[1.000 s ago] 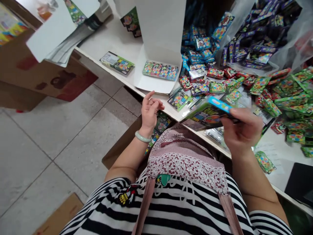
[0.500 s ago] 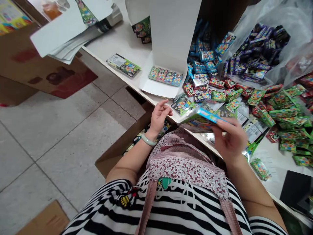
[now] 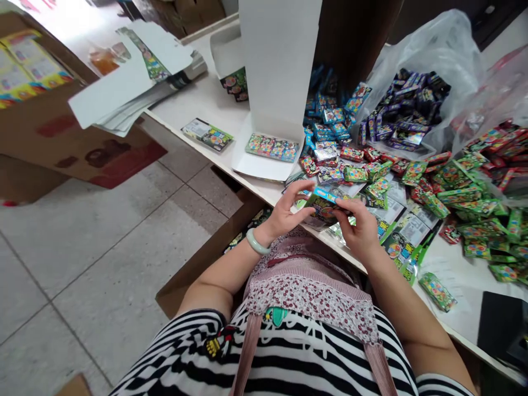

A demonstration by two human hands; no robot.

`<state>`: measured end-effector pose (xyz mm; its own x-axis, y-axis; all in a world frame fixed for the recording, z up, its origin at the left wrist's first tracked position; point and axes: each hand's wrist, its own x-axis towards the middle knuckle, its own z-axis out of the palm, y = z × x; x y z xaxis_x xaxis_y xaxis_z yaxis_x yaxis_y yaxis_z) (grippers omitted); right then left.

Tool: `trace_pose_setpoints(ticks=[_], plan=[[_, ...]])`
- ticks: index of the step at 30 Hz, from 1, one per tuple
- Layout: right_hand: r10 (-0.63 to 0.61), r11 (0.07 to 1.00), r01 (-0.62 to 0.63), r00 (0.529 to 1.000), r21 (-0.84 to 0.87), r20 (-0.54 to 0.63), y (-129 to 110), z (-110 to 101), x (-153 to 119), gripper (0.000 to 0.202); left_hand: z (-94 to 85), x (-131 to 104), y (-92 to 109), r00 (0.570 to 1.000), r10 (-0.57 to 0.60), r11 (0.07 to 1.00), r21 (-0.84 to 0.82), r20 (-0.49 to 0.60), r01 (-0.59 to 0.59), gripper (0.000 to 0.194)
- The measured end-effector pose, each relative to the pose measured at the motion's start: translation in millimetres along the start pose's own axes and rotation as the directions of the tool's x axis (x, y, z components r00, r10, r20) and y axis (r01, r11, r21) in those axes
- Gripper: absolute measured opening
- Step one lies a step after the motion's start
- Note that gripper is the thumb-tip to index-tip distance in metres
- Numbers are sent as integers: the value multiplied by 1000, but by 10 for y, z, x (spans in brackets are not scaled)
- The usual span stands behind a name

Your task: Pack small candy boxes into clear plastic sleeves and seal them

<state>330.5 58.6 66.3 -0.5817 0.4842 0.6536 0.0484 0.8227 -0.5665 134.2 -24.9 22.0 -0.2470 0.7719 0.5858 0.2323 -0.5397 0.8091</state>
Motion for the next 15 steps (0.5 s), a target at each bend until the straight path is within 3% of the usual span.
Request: trace_pose_setpoints(ticks=[2,5,8,12,15], plan=[[47,999,-47,999,18,4,-25,-63,22,29,81,85,66,999,-17,999,-33,39,18,52],[220,973,-216,975,83,-38,-49,-158,-35,32,218,125,151,990,-120,985,-114,70,127,49],[417,887,-368,897,279,-143,-30,-190,-237,40,365,44,177,957,-274,944,-165,91,286,49],[592,775,-475,776,416,-219,12,-169,-594,30,525,-140,129,911,-396,893,-182,117,412,49],[624,762,-547,762,346,-173,30,-226,-751,23,580,-206,102,905,-395,898,-141,159,417,42]])
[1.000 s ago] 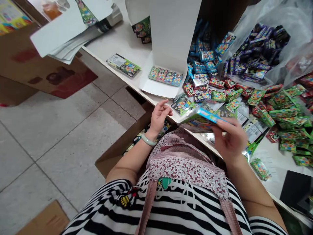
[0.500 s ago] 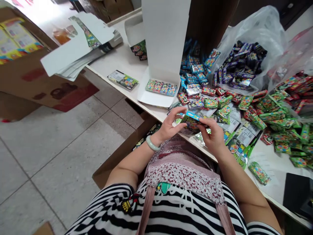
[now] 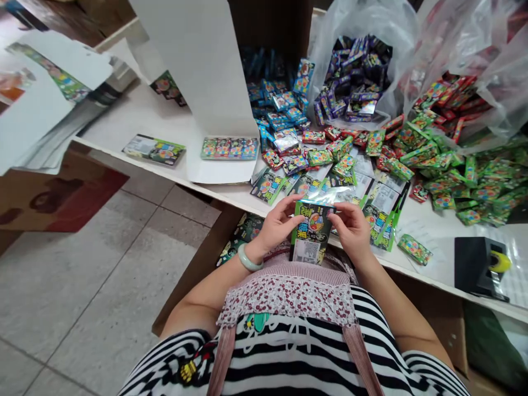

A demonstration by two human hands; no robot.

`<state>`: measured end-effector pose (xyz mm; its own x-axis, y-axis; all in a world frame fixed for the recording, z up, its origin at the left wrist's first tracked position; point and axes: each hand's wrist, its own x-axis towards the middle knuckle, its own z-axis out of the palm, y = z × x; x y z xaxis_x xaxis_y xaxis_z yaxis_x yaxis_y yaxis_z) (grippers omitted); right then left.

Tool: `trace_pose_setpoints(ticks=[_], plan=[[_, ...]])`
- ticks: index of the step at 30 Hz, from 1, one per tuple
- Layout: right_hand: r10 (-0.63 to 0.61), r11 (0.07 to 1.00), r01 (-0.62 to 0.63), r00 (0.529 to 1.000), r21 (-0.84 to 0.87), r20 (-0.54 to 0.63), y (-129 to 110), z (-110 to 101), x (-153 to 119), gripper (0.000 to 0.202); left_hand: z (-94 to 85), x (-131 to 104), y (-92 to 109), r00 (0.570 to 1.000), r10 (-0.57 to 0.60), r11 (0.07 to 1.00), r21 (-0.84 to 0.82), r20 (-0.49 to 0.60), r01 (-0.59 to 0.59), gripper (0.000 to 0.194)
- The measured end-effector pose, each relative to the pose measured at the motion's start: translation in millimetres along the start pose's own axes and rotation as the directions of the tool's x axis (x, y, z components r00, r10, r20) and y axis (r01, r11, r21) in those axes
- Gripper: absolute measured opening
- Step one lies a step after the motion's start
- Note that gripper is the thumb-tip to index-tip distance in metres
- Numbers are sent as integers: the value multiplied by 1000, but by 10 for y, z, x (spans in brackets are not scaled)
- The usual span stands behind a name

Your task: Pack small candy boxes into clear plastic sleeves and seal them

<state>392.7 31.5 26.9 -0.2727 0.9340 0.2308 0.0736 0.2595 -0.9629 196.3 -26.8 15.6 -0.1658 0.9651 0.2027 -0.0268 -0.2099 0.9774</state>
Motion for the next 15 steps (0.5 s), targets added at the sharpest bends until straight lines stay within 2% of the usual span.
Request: trace_pose_setpoints(ticks=[3,5,9,11,15], plan=[[10,994,5,991,-108,136,-26,-122,54,15,26,48,31,997,71,993,100,-18,-69,24],[-21,993,43,980,-109,197,-72,-179,148,14,48,115,82,995,92,988,126,-43,-86,15],[-32,999,30,980,13,198,-168,-211,300,15,80,222,160,997,22,1000,-2,-72,-22,16],[-25,999,33,974,-31,224,-213,-212,327,20,71,237,171,998,3,1000,-29,-56,-4,24],[-120,965,187,937,-182,327,-280,-219,375,9,30,282,158,999,38,999,-6,-1,-38,17]])
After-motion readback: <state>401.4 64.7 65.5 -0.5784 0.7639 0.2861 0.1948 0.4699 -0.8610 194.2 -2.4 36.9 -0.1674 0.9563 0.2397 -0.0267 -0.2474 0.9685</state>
